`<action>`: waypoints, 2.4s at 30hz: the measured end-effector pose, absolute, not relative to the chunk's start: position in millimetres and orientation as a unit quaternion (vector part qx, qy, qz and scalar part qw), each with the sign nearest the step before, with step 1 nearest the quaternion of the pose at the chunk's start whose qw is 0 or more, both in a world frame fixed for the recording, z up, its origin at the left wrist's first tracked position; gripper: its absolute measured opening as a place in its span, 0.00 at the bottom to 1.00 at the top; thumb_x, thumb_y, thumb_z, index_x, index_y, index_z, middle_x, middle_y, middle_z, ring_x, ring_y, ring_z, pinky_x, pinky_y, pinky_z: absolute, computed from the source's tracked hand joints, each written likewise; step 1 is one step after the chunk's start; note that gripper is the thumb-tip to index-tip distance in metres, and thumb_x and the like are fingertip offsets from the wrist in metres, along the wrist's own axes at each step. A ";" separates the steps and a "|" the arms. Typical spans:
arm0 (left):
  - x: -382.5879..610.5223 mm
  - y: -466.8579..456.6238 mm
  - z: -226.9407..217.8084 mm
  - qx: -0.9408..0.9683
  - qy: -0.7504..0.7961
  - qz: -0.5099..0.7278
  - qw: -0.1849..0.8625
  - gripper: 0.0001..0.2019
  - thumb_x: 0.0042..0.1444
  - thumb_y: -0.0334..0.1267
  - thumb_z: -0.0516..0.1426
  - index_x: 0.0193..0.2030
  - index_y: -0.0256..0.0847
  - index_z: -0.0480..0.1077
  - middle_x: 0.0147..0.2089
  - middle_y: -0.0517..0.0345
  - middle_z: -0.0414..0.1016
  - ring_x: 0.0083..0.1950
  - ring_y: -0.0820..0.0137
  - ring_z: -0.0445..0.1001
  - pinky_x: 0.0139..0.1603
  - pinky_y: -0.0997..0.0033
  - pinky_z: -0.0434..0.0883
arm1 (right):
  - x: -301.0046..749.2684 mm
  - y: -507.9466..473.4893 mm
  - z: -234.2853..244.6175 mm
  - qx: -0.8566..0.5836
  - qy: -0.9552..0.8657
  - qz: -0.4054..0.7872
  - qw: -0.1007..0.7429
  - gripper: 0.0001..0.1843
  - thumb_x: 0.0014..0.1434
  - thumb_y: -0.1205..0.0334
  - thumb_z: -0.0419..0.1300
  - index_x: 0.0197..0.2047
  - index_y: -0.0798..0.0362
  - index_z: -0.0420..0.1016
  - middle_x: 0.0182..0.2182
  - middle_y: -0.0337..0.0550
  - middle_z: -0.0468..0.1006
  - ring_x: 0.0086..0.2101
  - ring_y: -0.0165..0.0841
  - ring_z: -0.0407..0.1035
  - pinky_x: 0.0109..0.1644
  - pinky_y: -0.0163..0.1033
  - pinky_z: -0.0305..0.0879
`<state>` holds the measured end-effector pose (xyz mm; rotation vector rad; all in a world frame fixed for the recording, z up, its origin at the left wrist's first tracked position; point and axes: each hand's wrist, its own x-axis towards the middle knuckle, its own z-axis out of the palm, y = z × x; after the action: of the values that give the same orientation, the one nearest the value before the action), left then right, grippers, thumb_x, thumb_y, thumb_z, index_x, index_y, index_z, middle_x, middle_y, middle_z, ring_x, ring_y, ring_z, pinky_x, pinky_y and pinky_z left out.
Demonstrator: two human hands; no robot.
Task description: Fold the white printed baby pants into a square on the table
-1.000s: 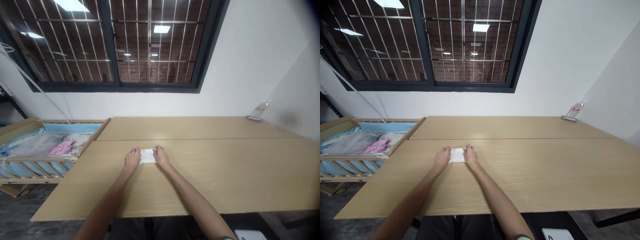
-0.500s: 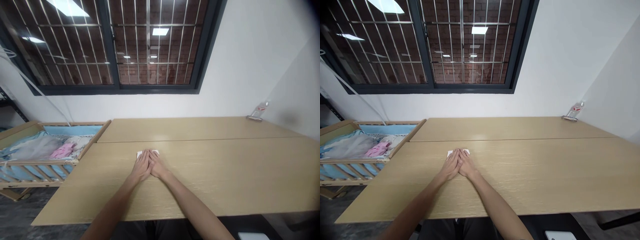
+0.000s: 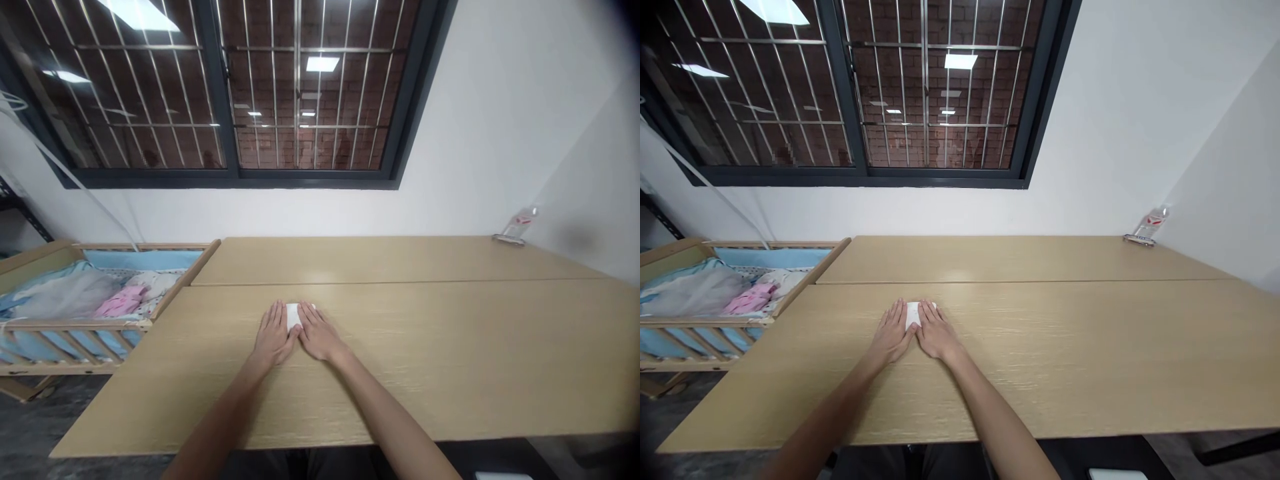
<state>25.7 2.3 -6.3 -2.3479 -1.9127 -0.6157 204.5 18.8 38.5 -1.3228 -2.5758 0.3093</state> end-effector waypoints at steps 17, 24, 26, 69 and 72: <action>-19.2 5.5 23.3 -0.807 -0.525 -0.269 -0.039 0.27 0.55 0.46 0.62 0.61 0.44 0.67 0.62 0.48 0.74 0.64 0.56 0.69 0.66 0.50 0.57 | 226.1 30.2 47.3 -0.383 -0.893 0.124 0.202 0.41 0.58 0.62 0.59 0.73 0.61 0.56 0.71 0.62 0.57 0.69 0.49 0.52 0.71 0.52 0.53; -14.1 11.0 19.1 -0.802 -0.522 -0.291 -0.017 0.20 0.54 0.29 0.58 0.54 0.46 0.72 0.61 0.51 0.76 0.65 0.58 0.69 0.67 0.51 0.57 | 214.3 41.4 31.8 -0.413 -0.864 0.106 0.267 0.36 0.54 0.67 0.59 0.68 0.55 0.65 0.65 0.56 0.67 0.64 0.47 0.61 0.69 0.52 0.56; -13.3 10.9 21.1 -0.798 -0.522 -0.300 -0.008 0.17 0.58 0.29 0.56 0.52 0.48 0.74 0.63 0.52 0.73 0.68 0.58 0.66 0.67 0.49 0.56 | 212.4 43.0 30.0 -0.420 -0.858 0.095 0.279 0.33 0.54 0.70 0.58 0.64 0.54 0.68 0.65 0.55 0.68 0.63 0.45 0.62 0.69 0.51 0.57; 83.4 -108.1 9.1 -0.709 -0.651 -0.269 0.046 0.25 0.66 0.44 0.50 0.67 0.39 0.66 0.70 0.38 0.65 0.72 0.45 0.59 0.65 0.43 0.65 | 204.3 -5.0 112.0 -0.168 -0.951 0.233 0.116 0.32 0.73 0.45 0.47 0.76 0.39 0.48 0.75 0.37 0.48 0.73 0.39 0.41 0.76 0.51 0.35; 85.3 -108.8 -2.1 -0.710 -0.654 -0.258 0.034 0.28 0.64 0.45 0.53 0.69 0.37 0.64 0.70 0.36 0.65 0.72 0.42 0.58 0.66 0.41 0.63 | 208.4 -17.6 104.6 -0.147 -0.950 0.261 0.090 0.33 0.72 0.46 0.49 0.76 0.39 0.47 0.74 0.37 0.49 0.73 0.38 0.42 0.76 0.49 0.36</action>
<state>85.3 -108.8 -2.1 -2.1833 -2.0123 -0.7919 208.4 -17.6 104.6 -0.4382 -2.8243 0.7761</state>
